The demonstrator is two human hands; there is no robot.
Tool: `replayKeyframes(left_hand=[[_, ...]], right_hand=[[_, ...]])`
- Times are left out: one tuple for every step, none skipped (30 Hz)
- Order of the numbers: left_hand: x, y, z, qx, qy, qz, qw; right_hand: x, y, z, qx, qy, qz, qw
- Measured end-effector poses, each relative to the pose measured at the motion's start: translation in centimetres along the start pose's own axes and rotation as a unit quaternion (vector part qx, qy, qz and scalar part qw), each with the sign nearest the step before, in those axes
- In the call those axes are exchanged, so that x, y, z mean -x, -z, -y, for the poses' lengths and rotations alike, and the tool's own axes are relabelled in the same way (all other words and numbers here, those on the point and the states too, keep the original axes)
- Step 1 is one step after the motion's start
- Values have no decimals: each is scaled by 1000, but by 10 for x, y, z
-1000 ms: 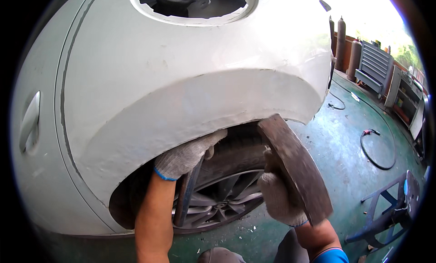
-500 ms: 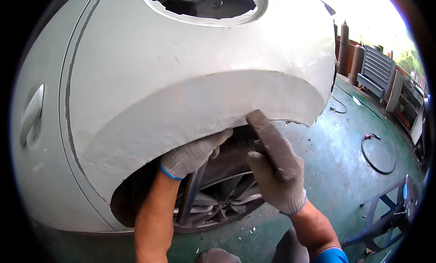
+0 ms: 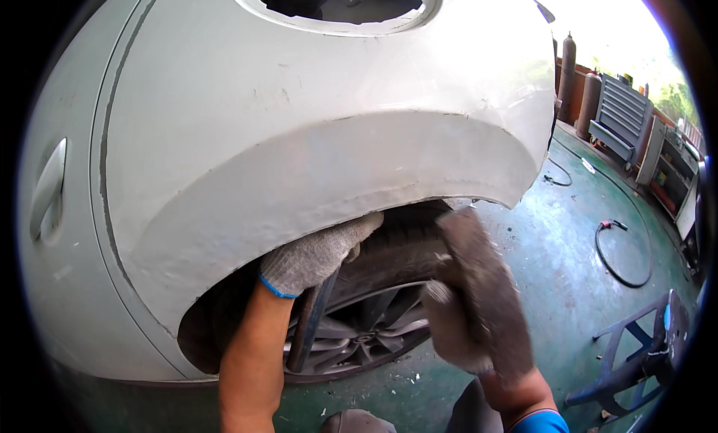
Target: The person uses a hammer to tap and adjust the front bumper of a white car, working around the wheel arch and along the side edge. The person repeatedly strikes the bumper to align it with the body panels.
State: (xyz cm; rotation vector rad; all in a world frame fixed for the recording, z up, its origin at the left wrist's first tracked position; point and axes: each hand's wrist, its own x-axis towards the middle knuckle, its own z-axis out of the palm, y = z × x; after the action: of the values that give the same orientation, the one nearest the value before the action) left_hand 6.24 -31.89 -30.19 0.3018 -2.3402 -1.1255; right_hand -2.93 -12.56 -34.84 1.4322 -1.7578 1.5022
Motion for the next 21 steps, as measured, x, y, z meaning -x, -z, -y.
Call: replayKeyframes(left_hand=[[0, 0, 2, 2, -13, 3, 1000], [-1, -2, 4, 13, -18, 5, 1000], [-1, -4, 6, 25, -23, 6, 999], [-2, -5, 7, 36, -28, 7, 999], [-3, -4, 8, 32, -33, 7, 999], [-2, -2, 8, 29, -34, 7, 999], [-1, -1, 7, 25, -36, 8, 999], [-1, 0, 11, -8, -75, 2, 997], [-1, 1, 17, -41, -115, -3, 993], [0, 1, 17, -40, -109, -4, 993], [-1, 0, 17, -38, -105, -4, 994], [-1, -2, 10, -1, -55, 0, 998], [-1, -3, 6, 35, -5, 5, 999], [0, -2, 9, 7, -41, -3, 999], [2, 1, 15, -22, -76, -11, 997], [3, 3, 18, -51, -112, -19, 992], [3, 1, 15, -37, -82, -11, 996], [2, 0, 9, -22, -52, -3, 998], [2, -1, 7, -8, -22, 6, 1000], [2, -1, 7, -6, -17, 5, 1000], [2, -1, 8, -5, -13, 4, 1000]], right_hand=[[-2, -6, -7, 5, -8, 11, 1000], [-4, -10, -13, 13, -15, 20, 1000], [-4, -13, -20, 7, -4, 12, 1000], [-1, -9, -16, -12, -7, 3, 1000], [4, -5, -8, -33, -6, -3, 999], [4, 1, -2, -24, -2, 9, 1000], [4, 6, 5, -17, 1, 22, 1000], [5, 12, 11, -9, 3, 34, 999], [6, 7, -1, -24, 20, 37, 999], [3, 2, -7, -25, -16, 65, 997], [-2, -3, -12, -21, -51, 93, 994], [-3, -3, -8, -10, -28, 68, 997], [-4, 0, 0, 1, -6, 43, 999], [4, 1, 1, 24, 11, 36, 999], [8, 1, 4, 48, 31, 26, 998], [6, 7, 7, 11, -1, 54, 998], [1, 14, 13, -19, -39, 78, 996], [0, 5, 3, -39, -29, 46, 998], [-1, -4, -7, -58, -19, 16, 998], [-9, -13, -11, -47, -22, 3, 999], [-7, -7, -7, -40, -59, 72, 995]])
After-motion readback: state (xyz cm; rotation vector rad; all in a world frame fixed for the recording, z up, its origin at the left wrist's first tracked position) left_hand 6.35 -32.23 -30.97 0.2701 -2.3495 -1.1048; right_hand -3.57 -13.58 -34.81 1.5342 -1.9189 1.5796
